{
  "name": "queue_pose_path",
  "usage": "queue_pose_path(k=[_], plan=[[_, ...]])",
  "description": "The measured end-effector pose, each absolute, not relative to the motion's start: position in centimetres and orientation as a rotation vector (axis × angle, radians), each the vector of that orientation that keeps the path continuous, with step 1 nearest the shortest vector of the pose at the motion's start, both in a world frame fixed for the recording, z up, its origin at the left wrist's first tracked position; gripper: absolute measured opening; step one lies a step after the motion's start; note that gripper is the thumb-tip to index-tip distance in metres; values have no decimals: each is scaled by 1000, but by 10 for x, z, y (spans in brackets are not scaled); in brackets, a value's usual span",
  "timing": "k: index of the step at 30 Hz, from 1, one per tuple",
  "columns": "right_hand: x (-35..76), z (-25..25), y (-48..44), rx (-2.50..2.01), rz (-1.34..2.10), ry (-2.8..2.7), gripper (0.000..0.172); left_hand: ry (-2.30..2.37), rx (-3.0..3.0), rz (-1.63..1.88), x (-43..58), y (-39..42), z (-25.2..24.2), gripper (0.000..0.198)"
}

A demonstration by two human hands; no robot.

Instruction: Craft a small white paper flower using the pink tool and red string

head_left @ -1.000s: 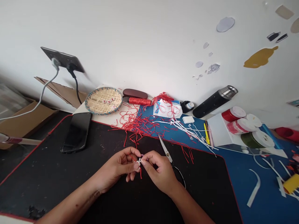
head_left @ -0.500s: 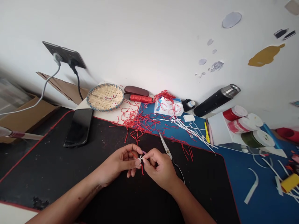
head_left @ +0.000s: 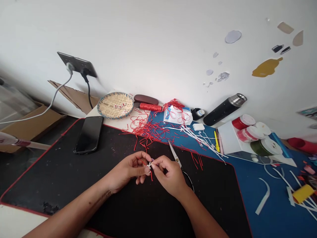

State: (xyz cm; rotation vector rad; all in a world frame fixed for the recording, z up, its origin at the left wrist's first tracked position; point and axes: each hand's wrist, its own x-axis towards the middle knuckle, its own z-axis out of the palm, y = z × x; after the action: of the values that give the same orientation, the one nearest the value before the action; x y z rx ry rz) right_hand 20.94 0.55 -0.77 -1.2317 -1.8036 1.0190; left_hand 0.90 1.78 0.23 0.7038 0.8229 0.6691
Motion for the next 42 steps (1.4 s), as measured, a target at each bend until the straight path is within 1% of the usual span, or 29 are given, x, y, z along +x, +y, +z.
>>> queue_pose_path(k=[8, 15, 29, 32, 35, 42], plan=[[210, -5, 6, -1247, 1021, -1839, 11, 815, 716, 651, 10, 17, 2, 43], [210, -10, 6, -1228, 937, -1870, 9, 825, 717, 645, 11, 17, 4, 44], [206, -18, 5, -1202, 625, -1906, 9, 876, 650, 776, 22, 8, 1, 44], [206, -17, 5, -1225, 698, -1864, 10, 875, 655, 768, 22, 9, 0, 45], [208, -13, 5, -1261, 846, -1805, 12, 873, 693, 760, 22, 11, 0, 44], [215, -8, 8, -1273, 1198, -1643, 23, 932, 869, 844, 20, 14, 6, 43]])
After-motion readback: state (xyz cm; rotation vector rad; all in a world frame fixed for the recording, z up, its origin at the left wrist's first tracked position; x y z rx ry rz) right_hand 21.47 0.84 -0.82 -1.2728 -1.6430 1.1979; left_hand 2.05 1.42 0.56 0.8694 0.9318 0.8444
